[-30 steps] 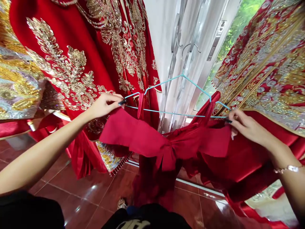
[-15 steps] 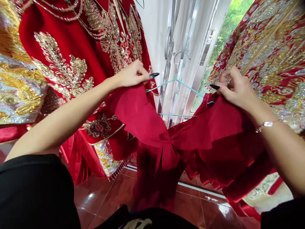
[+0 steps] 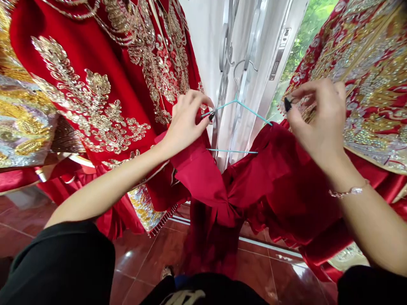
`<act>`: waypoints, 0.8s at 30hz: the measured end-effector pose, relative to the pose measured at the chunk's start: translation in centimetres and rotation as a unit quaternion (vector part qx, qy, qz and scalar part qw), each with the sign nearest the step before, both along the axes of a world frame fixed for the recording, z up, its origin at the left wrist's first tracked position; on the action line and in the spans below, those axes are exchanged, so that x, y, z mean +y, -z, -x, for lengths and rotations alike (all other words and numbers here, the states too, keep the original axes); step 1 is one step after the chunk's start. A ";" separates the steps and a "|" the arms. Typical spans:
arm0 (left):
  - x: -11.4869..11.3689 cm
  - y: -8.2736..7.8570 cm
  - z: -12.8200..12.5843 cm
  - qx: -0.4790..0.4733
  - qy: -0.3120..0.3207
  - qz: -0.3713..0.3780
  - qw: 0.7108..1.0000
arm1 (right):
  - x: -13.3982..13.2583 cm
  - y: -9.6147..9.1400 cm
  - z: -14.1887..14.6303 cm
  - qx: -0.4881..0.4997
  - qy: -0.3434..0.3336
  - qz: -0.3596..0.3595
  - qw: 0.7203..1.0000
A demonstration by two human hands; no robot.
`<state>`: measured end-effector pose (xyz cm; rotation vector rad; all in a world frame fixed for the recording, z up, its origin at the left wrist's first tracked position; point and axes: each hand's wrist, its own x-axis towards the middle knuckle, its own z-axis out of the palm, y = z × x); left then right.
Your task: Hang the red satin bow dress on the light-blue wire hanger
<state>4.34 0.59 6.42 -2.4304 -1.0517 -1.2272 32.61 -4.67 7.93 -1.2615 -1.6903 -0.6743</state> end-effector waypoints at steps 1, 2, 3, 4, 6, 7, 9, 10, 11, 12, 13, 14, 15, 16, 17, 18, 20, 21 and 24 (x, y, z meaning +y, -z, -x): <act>0.2 0.9 0.0 -0.025 -0.022 0.003 0.999 | 0.4 0.7 0.4 0.011 0.020 0.022 0.999; 0.5 1.8 -0.2 -0.039 -0.039 0.008 0.998 | 0.8 1.5 0.9 0.015 0.037 0.051 0.998; 0.7 2.7 -0.4 -0.045 -0.052 0.012 0.998 | 1.2 2.5 1.4 0.014 0.050 0.078 0.996; 0.7 3.5 -0.7 -0.045 -0.063 0.016 0.997 | 1.6 3.5 1.9 0.006 0.061 0.096 0.993; 0.6 4.5 -1.1 -0.043 -0.081 0.020 0.996 | 2.0 5.3 2.5 -0.017 0.078 0.104 0.991; 0.5 4.8 -1.1 -0.044 -0.086 0.023 0.995 | 2.1 6.0 2.4 -0.021 0.086 0.099 0.991; 0.3 4.9 -0.6 -0.045 -0.092 0.031 0.994 | 2.2 6.7 1.6 -0.009 0.096 0.098 0.991; 0.4 4.8 -0.1 -0.046 -0.092 0.034 0.994 | 2.2 6.8 0.9 0.000 0.092 0.108 0.990; 0.5 4.7 0.5 -0.046 -0.090 0.036 0.994 | 2.3 6.7 0.1 0.008 0.085 0.122 0.989; 0.8 4.5 1.1 -0.045 -0.088 0.039 0.994 | 2.3 6.6 -0.7 0.015 0.078 0.139 0.987; 1.2 4.4 1.7 -0.042 -0.086 0.043 0.994 | 2.4 6.4 -1.5 0.022 0.072 0.152 0.986; 1.6 4.3 2.2 -0.040 -0.085 0.048 0.994 | 2.6 6.3 -2.1 0.027 0.071 0.160 0.984; 2.0 4.2 2.5 -0.039 -0.087 0.053 0.994 | 2.7 6.2 -2.5 0.031 0.072 0.160 0.984; 2.4 4.2 2.7 -0.039 -0.094 0.059 0.993 | 2.8 6.2 -2.7 0.033 0.077 0.156 0.984; 2.7 4.2 2.7 -0.041 -0.104 0.064 0.992 | 2.8 6.3 -2.6 0.031 0.082 0.150 0.985; 3.0 4.3 2.6 -0.043 -0.117 0.067 0.990 | 2.8 6.4 -2.4 0.026 0.086 0.144 0.985; 3.0 4.5 2.2 -0.045 -0.145 0.061 0.987 | 2.4 6.7 -1.5 0.011 0.099 0.124 0.987; 2.9 4.6 1.9 -0.043 -0.157 0.049 0.985 | 2.1 6.9 -0.9 0.002 0.111 0.108 0.988; 2.4 4.5 1.4 -0.035 -0.177 -0.009 0.984 | 0.9 6.7 0.9 -0.039 0.151 0.057 0.986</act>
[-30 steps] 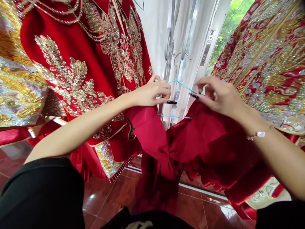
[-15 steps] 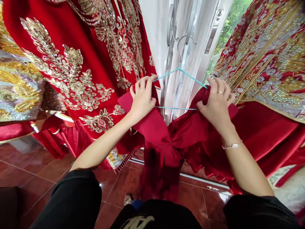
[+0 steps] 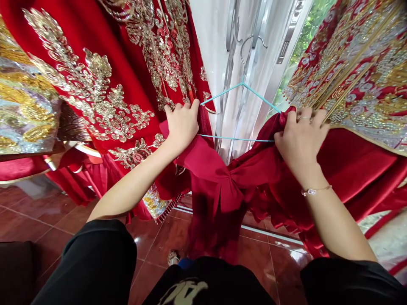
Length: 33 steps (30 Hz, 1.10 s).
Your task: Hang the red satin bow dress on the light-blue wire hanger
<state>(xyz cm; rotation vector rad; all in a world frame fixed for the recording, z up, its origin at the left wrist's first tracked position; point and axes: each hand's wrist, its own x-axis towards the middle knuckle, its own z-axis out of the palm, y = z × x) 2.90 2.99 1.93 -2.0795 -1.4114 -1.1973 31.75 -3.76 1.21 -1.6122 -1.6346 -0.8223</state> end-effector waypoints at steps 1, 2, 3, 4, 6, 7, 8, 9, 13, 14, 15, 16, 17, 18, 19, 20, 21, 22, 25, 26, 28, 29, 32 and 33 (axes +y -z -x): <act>-0.2 -0.2 -0.1 0.006 -0.006 -0.010 1.000 | -0.4 -0.2 0.5 -0.015 0.015 0.001 1.000; -0.3 -0.5 0.0 0.013 -0.012 -0.009 1.000 | -0.7 -0.5 0.9 -0.023 0.031 0.016 0.999; -0.4 -0.9 0.0 0.020 -0.018 0.003 1.000 | -0.9 -0.9 1.2 -0.025 0.046 0.041 0.998; -0.4 -1.3 0.1 0.029 -0.021 0.021 0.999 | -1.1 -1.3 1.4 -0.022 0.062 0.073 0.995; -0.2 -2.4 0.5 0.058 -0.018 0.055 0.997 | -1.3 -2.2 1.7 -0.014 0.089 0.131 0.987; -0.1 -3.0 0.8 0.075 -0.012 0.065 0.995 | -1.2 -2.6 1.8 -0.014 0.098 0.149 0.984; 0.2 -3.7 1.1 0.094 -0.003 0.072 0.993 | -1.1 -3.0 1.7 -0.019 0.102 0.160 0.982; 0.4 -4.3 1.4 0.113 0.008 0.079 0.990 | -1.0 -3.4 1.6 -0.025 0.103 0.164 0.981; 1.6 -6.3 3.0 0.162 0.064 0.115 0.978 | 0.7 -5.3 0.1 -0.001 0.098 0.165 0.981; 1.7 -6.6 3.4 0.163 0.078 0.118 0.976 | 1.1 -5.8 -0.4 0.008 0.094 0.169 0.981; 1.8 -6.9 3.6 0.160 0.090 0.118 0.976 | 1.6 -6.3 -0.9 0.014 0.091 0.176 0.980; 1.8 -7.1 3.8 0.155 0.096 0.116 0.976 | 1.9 -6.8 -1.3 0.016 0.083 0.184 0.979; 1.7 -7.2 4.0 0.148 0.093 0.113 0.978 | 2.2 -7.2 -1.7 0.017 0.071 0.191 0.979; 1.4 -7.4 4.2 0.141 0.080 0.110 0.981 | 2.3 -7.5 -2.1 0.022 0.062 0.199 0.978; 1.0 -7.4 4.3 0.136 0.055 0.110 0.983 | 2.3 -7.7 -2.4 0.030 0.052 0.206 0.977; 0.6 -7.5 4.5 0.135 0.021 0.117 0.984 | 2.2 -7.9 -2.7 0.043 0.042 0.211 0.976; 0.1 -7.6 4.8 0.136 -0.021 0.131 0.982 | 2.1 -7.9 -2.9 0.063 0.030 0.216 0.974; -0.5 -7.6 5.1 0.139 -0.062 0.150 0.977 | 1.9 -7.9 -3.2 0.094 0.019 0.222 0.970; -2.1 -7.2 6.2 0.144 -0.135 0.205 0.959 | 1.7 -7.4 -3.7 0.217 -0.007 0.219 0.951; -2.5 -6.9 6.6 0.143 -0.140 0.213 0.956 | 1.7 -7.2 -3.9 0.257 -0.011 0.213 0.942; -3.2 -6.3 7.3 0.152 -0.116 0.216 0.957 | 2.0 -6.8 -4.1 0.308 -0.017 0.212 0.927; -3.3 -5.9 7.6 0.158 -0.095 0.217 0.959 | 2.2 -6.7 -4.1 0.315 -0.018 0.218 0.923; -3.2 -4.9 8.5 0.125 0.001 0.234 0.964 | 3.1 -7.4 -3.8 0.248 0.000 0.284 0.926; -3.0 -4.6 8.9 0.095 0.028 0.249 0.964 | 3.4 -7.8 -3.6 0.196 0.010 0.312 0.930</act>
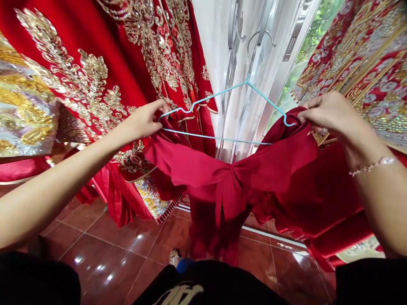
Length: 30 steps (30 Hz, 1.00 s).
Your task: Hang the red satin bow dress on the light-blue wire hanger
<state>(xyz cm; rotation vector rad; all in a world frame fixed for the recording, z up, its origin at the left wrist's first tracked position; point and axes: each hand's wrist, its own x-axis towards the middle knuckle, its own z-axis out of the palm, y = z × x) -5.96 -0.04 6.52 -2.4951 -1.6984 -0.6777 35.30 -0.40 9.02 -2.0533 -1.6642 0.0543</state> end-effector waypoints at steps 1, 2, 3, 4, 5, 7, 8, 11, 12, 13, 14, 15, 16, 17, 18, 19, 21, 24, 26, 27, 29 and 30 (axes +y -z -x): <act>0.2 0.4 0.4 -0.038 0.007 0.016 0.999 | 0.3 -0.5 0.3 -0.060 -0.012 0.025 0.998; 0.4 0.8 0.7 -0.074 0.010 0.029 0.997 | 0.7 -1.0 0.6 -0.118 -0.023 0.049 0.992; 0.4 1.3 1.1 -0.102 0.009 0.036 0.994 | 1.0 -1.5 0.8 -0.168 -0.031 0.071 0.983; 0.5 1.8 1.5 -0.122 0.008 0.036 0.992 | 1.4 -1.8 1.0 -0.202 -0.037 0.089 0.975; 0.4 2.4 1.9 -0.134 0.012 0.028 0.991 | 1.8 -2.1 1.1 -0.213 -0.041 0.107 0.970; 0.1 3.7 2.6 -0.138 0.033 0.005 0.990 | 2.4 -2.2 1.0 -0.179 -0.049 0.131 0.974; -0.1 4.4 2.9 -0.128 0.048 -0.004 0.991 | 2.7 -2.0 0.9 -0.144 -0.052 0.133 0.979; -0.3 6.0 3.5 -0.106 0.095 -0.004 0.990 | 3.2 -1.2 0.5 -0.033 -0.061 0.133 0.989; -0.4 6.4 3.6 -0.107 0.109 0.007 0.988 | 3.3 -0.8 0.4 -0.007 -0.064 0.139 0.988; -0.3 6.8 3.6 -0.113 0.122 0.019 0.986 | 3.4 -0.5 0.4 0.007 -0.071 0.146 0.987; -0.3 7.1 3.6 -0.122 0.134 0.030 0.983 | 3.5 -0.2 0.5 0.006 -0.083 0.154 0.984; -0.3 7.3 3.6 -0.130 0.143 0.040 0.980 | 3.5 0.0 0.6 -0.007 -0.099 0.162 0.982; -0.3 7.5 3.5 -0.136 0.152 0.049 0.978 | 3.5 0.2 0.8 -0.026 -0.115 0.165 0.979; -0.3 7.7 3.4 -0.139 0.159 0.057 0.976 | 3.6 0.4 1.1 -0.046 -0.127 0.168 0.977; -0.4 7.8 3.3 -0.141 0.165 0.066 0.974 | 3.6 0.5 1.4 -0.062 -0.137 0.169 0.974; -0.4 7.9 3.2 -0.140 0.171 0.076 0.972 | 3.7 0.7 1.7 -0.071 -0.147 0.171 0.972; -0.6 7.9 3.1 -0.137 0.180 0.095 0.970 | 3.8 1.0 2.3 -0.075 -0.164 0.176 0.968; -0.8 7.7 2.9 -0.138 0.185 0.107 0.967 | 3.8 1.4 3.2 -0.063 -0.201 0.186 0.960; -0.9 7.6 2.8 -0.136 0.189 0.113 0.966 | 3.7 1.6 3.7 -0.039 -0.218 0.196 0.955; -0.9 7.6 2.8 -0.135 0.192 0.118 0.965 | 3.7 1.7 3.9 -0.024 -0.225 0.200 0.953; -0.8 7.5 2.7 -0.135 0.200 0.129 0.962 | 3.6 1.9 4.1 0.009 -0.232 0.208 0.950; -0.7 7.5 2.7 -0.136 0.203 0.133 0.960 | 3.6 2.0 4.2 0.026 -0.230 0.211 0.950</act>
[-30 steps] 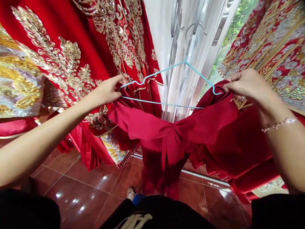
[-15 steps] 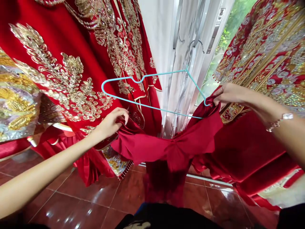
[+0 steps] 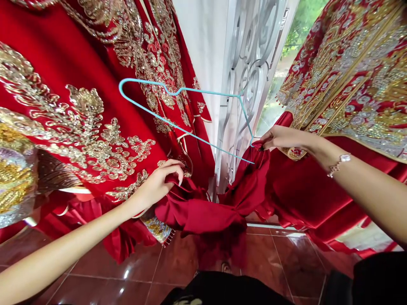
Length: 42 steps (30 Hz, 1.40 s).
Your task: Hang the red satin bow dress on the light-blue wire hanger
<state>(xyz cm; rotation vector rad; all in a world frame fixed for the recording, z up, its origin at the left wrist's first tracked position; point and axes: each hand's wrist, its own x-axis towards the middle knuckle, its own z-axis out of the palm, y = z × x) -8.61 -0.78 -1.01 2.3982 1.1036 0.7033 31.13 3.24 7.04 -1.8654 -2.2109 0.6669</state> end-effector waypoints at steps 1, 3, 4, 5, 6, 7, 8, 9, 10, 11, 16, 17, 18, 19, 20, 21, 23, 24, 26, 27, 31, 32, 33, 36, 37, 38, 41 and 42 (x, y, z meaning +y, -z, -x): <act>0.0 0.0 0.0 -0.002 0.003 0.002 1.000 | 0.0 0.1 0.0 0.016 0.004 0.008 1.000; 0.1 0.2 -0.1 -0.009 0.007 0.002 1.000 | -0.1 0.4 0.1 0.052 0.012 0.028 0.998; 0.1 0.2 -0.2 -0.011 0.011 0.000 1.000 | -0.1 0.6 0.1 0.071 0.016 0.037 0.997; 0.1 0.3 -0.3 -0.012 0.015 -0.001 1.000 | -0.2 0.8 0.2 0.089 0.020 0.043 0.995; 0.1 0.3 -0.4 -0.014 0.020 -0.003 1.000 | -0.3 1.0 0.2 0.104 0.025 0.044 0.993; 0.1 0.4 -0.6 -0.015 0.025 -0.006 1.000 | -0.4 1.1 0.3 0.117 0.028 0.042 0.992; 0.1 0.4 -0.8 -0.014 0.030 -0.008 0.999 | -0.6 1.3 0.3 0.127 0.029 0.038 0.991; 0.1 0.4 -1.0 -0.013 0.034 -0.009 0.999 | -0.7 1.4 0.3 0.134 0.027 0.033 0.990; 0.1 0.4 -1.2 -0.012 0.038 -0.010 0.999 | -0.9 1.5 0.4 0.138 0.024 0.029 0.990; 0.2 0.4 -1.4 -0.012 0.042 -0.010 0.999 | -1.1 1.6 0.4 0.140 0.022 0.024 0.990; 0.3 0.4 -2.1 -0.011 0.060 -0.014 0.998 | -2.0 1.8 0.9 0.135 0.046 -0.018 0.990; 0.3 0.5 -2.2 -0.012 0.062 -0.013 0.998 | -2.2 1.9 1.0 0.140 0.052 -0.023 0.988; 0.2 0.5 -2.3 -0.015 0.064 -0.013 0.998 | -2.3 1.9 1.1 0.149 0.056 -0.021 0.987; 0.1 0.6 -2.3 -0.018 0.064 -0.012 0.998 | -2.4 2.1 1.1 0.159 0.058 -0.016 0.985; 0.0 0.6 -2.4 -0.020 0.063 -0.011 0.998 | -2.5 2.2 1.1 0.168 0.059 -0.008 0.984; -0.2 0.6 -2.4 -0.021 0.061 -0.009 0.998 | -2.6 2.5 1.2 0.171 0.062 0.000 0.983; -0.5 0.8 -2.5 -0.018 0.057 -0.001 0.998 | -2.6 3.1 1.4 0.156 0.070 -0.002 0.985; -0.6 0.8 -2.5 -0.016 0.054 0.004 0.998 | -2.6 3.5 1.6 0.138 0.077 -0.019 0.987; -0.9 0.9 -2.5 -0.019 0.046 0.008 0.999 | -2.6 4.4 2.2 0.082 0.095 -0.080 0.989; -1.0 0.9 -2.5 -0.020 0.043 0.008 0.999 | -2.7 4.8 2.5 0.049 0.103 -0.117 0.986; -1.7 0.6 -2.5 -0.027 0.037 0.005 0.999 | -2.9 6.1 3.5 -0.065 0.140 -0.206 0.966; -1.9 0.5 -2.5 -0.027 0.036 0.004 0.999 | -2.9 6.2 3.4 -0.079 0.147 -0.216 0.962; -2.1 0.3 -2.5 -0.027 0.035 0.002 0.999 | -2.9 6.2 3.3 -0.082 0.151 -0.223 0.959; -2.5 0.1 -2.4 -0.024 0.029 0.000 0.999 | -2.5 5.9 2.5 -0.004 0.159 -0.214 0.964; -2.6 0.1 -2.3 -0.024 0.028 -0.001 0.999 | -2.3 5.7 2.2 0.033 0.160 -0.199 0.966; -2.6 0.1 -2.2 -0.025 0.026 -0.003 0.999 | -2.2 5.5 1.9 0.064 0.160 -0.182 0.968; -2.5 0.1 -1.6 -0.024 0.020 -0.016 0.999 | -1.6 5.0 1.0 0.122 0.166 -0.138 0.969; -2.4 0.1 -1.3 -0.022 0.015 -0.022 0.999 | -1.4 5.0 0.8 0.144 0.171 -0.123 0.967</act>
